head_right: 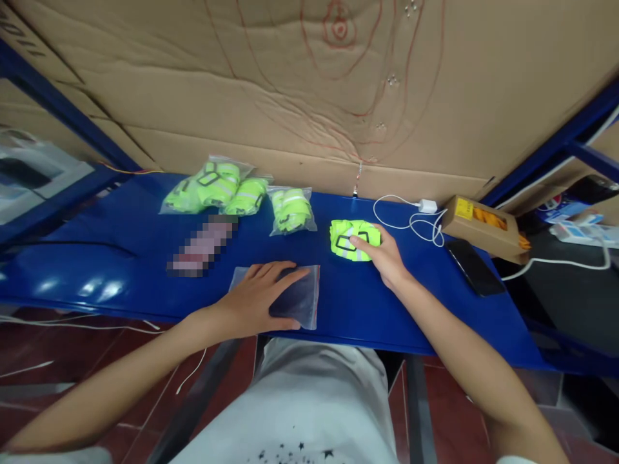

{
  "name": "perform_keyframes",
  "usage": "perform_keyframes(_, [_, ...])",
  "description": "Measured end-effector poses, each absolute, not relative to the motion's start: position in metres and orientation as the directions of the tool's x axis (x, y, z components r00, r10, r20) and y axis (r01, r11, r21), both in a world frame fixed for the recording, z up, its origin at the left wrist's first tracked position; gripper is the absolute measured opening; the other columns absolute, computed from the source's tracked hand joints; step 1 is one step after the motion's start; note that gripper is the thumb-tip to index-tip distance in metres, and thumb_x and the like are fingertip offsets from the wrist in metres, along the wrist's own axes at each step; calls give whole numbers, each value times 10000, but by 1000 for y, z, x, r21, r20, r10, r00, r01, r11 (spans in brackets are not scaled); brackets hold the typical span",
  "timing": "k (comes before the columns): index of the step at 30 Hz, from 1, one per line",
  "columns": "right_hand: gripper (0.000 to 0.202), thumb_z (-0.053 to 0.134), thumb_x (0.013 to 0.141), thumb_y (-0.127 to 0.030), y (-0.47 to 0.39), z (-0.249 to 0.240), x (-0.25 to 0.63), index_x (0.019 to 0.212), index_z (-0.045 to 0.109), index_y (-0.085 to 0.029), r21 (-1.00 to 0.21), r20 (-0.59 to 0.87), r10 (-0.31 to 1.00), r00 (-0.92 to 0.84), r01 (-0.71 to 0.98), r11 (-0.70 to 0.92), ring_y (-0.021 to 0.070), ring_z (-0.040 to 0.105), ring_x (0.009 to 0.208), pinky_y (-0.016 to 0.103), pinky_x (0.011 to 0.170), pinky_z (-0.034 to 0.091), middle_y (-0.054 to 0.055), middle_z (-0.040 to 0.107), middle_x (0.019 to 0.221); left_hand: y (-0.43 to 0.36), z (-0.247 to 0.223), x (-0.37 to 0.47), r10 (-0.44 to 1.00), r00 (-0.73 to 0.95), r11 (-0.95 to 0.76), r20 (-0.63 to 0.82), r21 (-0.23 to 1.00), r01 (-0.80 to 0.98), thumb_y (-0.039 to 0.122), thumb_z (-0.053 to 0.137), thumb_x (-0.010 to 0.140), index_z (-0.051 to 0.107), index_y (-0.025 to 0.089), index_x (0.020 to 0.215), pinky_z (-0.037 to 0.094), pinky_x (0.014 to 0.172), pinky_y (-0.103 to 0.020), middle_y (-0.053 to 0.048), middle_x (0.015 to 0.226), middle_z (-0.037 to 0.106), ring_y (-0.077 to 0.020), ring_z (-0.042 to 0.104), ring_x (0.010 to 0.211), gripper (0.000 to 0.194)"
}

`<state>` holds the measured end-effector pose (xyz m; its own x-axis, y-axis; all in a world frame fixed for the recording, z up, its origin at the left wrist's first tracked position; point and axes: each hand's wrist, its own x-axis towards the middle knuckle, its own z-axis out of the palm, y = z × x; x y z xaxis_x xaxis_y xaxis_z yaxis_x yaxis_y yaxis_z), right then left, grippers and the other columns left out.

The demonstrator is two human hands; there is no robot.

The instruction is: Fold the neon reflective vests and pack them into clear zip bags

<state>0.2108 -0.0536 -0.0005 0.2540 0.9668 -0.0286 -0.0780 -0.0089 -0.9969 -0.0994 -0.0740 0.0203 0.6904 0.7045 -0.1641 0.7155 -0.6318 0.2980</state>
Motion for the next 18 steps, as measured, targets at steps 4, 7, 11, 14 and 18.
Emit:
perform_keyframes(4, [621,981,600,-403,-60,12,212,1128,700,-239,-980,-49,965,256,-198,3,236,750,967,369,911,599,31,790,1097,-64,25,-74,623,776,-709,-97,348,613,647,803,781,354,326,1622,245,1233,-674,-167,1684,347,-450,337,1538,1007])
perform_keyframes(7, [613,988,593,-399,-64,22,215,1110,702,-236,-965,-68,966,250,-262,0,248,761,966,379,910,612,34,796,1085,-48,33,-58,619,784,-724,45,422,547,452,777,853,457,268,1524,336,1209,-611,-143,1488,563,-378,506,1409,765])
perform_keyframes(11, [556,958,649,-455,-68,30,220,1098,711,-238,-953,-65,975,211,-303,2,266,768,963,397,843,644,46,796,1080,-29,42,-43,663,672,-730,331,485,482,389,778,845,443,236,1462,435,1150,-540,-142,1447,561,-345,536,1352,718])
perform_keyframes(14, [510,915,702,-530,-67,35,227,1062,721,-227,-956,-59,977,205,-294,4,266,766,933,392,759,659,57,794,1064,-22,36,-39,617,585,-787,526,402,468,378,788,845,417,242,1473,395,1185,-562,-149,1431,545,-344,501,1384,742])
perform_keyframes(18, [490,895,723,-554,-64,38,236,1049,737,-224,-962,-31,968,248,-271,39,251,759,882,376,683,654,47,790,1025,-22,19,-41,603,588,-797,539,373,476,529,849,791,399,206,1512,372,1185,-594,-196,1449,503,-375,485,1394,910])
